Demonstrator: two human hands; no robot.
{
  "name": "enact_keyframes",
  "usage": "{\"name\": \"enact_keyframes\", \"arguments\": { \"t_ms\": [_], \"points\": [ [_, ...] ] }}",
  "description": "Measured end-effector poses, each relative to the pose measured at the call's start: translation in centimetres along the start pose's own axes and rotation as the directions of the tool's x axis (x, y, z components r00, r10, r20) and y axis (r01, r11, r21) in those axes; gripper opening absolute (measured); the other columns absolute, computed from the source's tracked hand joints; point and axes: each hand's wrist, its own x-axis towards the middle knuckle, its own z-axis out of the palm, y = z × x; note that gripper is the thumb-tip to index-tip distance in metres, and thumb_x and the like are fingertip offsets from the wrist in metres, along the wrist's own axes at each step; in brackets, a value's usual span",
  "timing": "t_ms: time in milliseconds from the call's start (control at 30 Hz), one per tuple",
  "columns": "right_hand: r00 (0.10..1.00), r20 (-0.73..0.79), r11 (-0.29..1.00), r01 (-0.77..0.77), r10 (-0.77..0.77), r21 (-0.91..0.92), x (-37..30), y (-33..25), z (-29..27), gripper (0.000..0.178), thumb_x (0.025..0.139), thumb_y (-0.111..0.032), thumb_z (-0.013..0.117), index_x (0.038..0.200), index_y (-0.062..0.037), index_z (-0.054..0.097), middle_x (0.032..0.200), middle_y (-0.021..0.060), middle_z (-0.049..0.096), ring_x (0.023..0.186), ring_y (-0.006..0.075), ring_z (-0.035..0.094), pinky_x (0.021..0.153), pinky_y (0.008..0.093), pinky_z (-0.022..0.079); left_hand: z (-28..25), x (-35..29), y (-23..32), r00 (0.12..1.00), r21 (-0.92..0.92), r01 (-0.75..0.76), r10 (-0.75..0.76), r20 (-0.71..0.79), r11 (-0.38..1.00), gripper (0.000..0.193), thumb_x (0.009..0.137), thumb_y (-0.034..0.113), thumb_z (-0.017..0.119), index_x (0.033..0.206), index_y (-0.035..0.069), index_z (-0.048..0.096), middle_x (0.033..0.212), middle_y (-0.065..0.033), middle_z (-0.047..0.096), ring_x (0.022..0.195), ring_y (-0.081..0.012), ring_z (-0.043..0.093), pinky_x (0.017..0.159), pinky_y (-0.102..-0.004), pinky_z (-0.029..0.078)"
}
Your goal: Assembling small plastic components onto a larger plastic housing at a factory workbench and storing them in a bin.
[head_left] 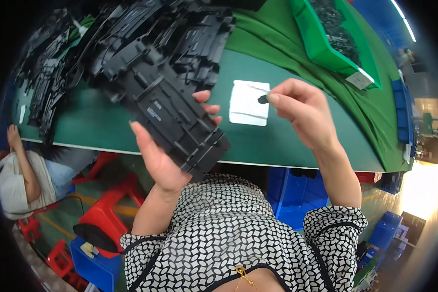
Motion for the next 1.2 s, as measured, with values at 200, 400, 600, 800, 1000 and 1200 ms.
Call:
{"name": "enact_keyframes", "arguments": {
  "t_ms": [200, 400, 600, 800, 1000, 1200],
  "points": [
    [0.694, 0.199, 0.541, 0.681, -0.692, -0.494, -2.4, 0.0, 1.5, 0.018, 0.065, 0.004, 0.067, 0.081, -0.0022, 0.063, 0.071, 0.0051, 0.053, 0.060, 0.0143, 0.052, 0.052, 0.0262, 0.043, 0.9, 0.1, 0.6, 1.000, 0.011, -0.003, 0.004, -0.023, 1.000, 0.076, 0.086, 0.063, 0.020, 0.132, 0.003, 0.029, 0.126, -0.0229, 0.039, 0.106, -0.0338, 0.049, 0.090, -0.0475, 0.041],
    [0.428, 0.444, 0.205, 0.861, -0.787, -0.466, -2.3, 1.7, 2.0, 0.032, 0.059, 0.006, 0.069, 0.090, -0.0024, 0.063, 0.072, 0.0041, 0.048, 0.059, 0.0175, 0.047, 0.050, 0.0278, 0.037, 1.4, -0.2, 0.8, 0.999, 0.042, -0.037, 0.037, 0.009, 0.998, 0.077, 0.085, 0.063, 0.019, 0.132, 0.003, 0.029, 0.126, -0.0243, 0.038, 0.107, -0.0348, 0.048, 0.091, -0.0471, 0.041],
    [0.300, 0.521, 0.026, 0.883, -0.799, -0.468, -2.2, 1.8, 2.3, 0.034, 0.054, 0.004, 0.069, 0.088, -0.0027, 0.064, 0.072, 0.0023, 0.047, 0.059, 0.0165, 0.047, 0.050, 0.0275, 0.036, 1.5, -0.6, 0.8, 0.998, 0.076, -0.033, 0.028, 0.055, 0.997, 0.080, 0.084, 0.065, 0.019, 0.132, 0.001, 0.028, 0.126, -0.0254, 0.038, 0.105, -0.0352, 0.049, 0.090, -0.0472, 0.041],
    [0.255, 0.567, -0.047, 0.885, -0.783, -0.463, -2.7, 1.8, 2.5, 0.026, 0.056, -0.009, 0.062, 0.081, -0.0018, 0.060, 0.070, 0.0017, 0.048, 0.058, 0.0140, 0.046, 0.050, 0.0264, 0.033, 1.7, -0.8, 0.5, 0.996, 0.106, -0.041, 0.031, 0.089, 0.994, 0.085, 0.081, 0.069, 0.018, 0.132, 0.001, 0.028, 0.124, -0.0257, 0.040, 0.103, -0.0346, 0.051, 0.090, -0.0475, 0.041],
    [0.249, 0.608, -0.067, 0.891, -0.754, -0.448, -2.9, 1.6, 2.4, 0.025, 0.056, -0.010, 0.062, 0.080, -0.0023, 0.060, 0.071, 0.0011, 0.048, 0.060, 0.0137, 0.046, 0.050, 0.0261, 0.032, 1.7, -1.0, 0.4, 0.997, 0.169, -0.039, 0.027, 0.070, 0.985, 0.087, 0.080, 0.071, 0.017, 0.131, 0.001, 0.029, 0.122, -0.0256, 0.042, 0.102, -0.0343, 0.052, 0.090, -0.0467, 0.041],
    [0.247, 0.623, -0.069, 0.896, -0.742, -0.438, -3.1, 1.5, 2.3, 0.025, 0.056, -0.010, 0.062, 0.080, -0.0020, 0.060, 0.072, 0.0013, 0.048, 0.061, 0.0141, 0.046, 0.050, 0.0264, 0.033, 2.0, -1.3, 0.2, 0.998, 0.190, -0.026, 0.014, 0.064, 0.981, 0.090, 0.078, 0.073, 0.016, 0.130, 0.002, 0.030, 0.120, -0.0249, 0.045, 0.099, -0.0336, 0.054, 0.086, -0.0434, 0.044]
  ]
}}
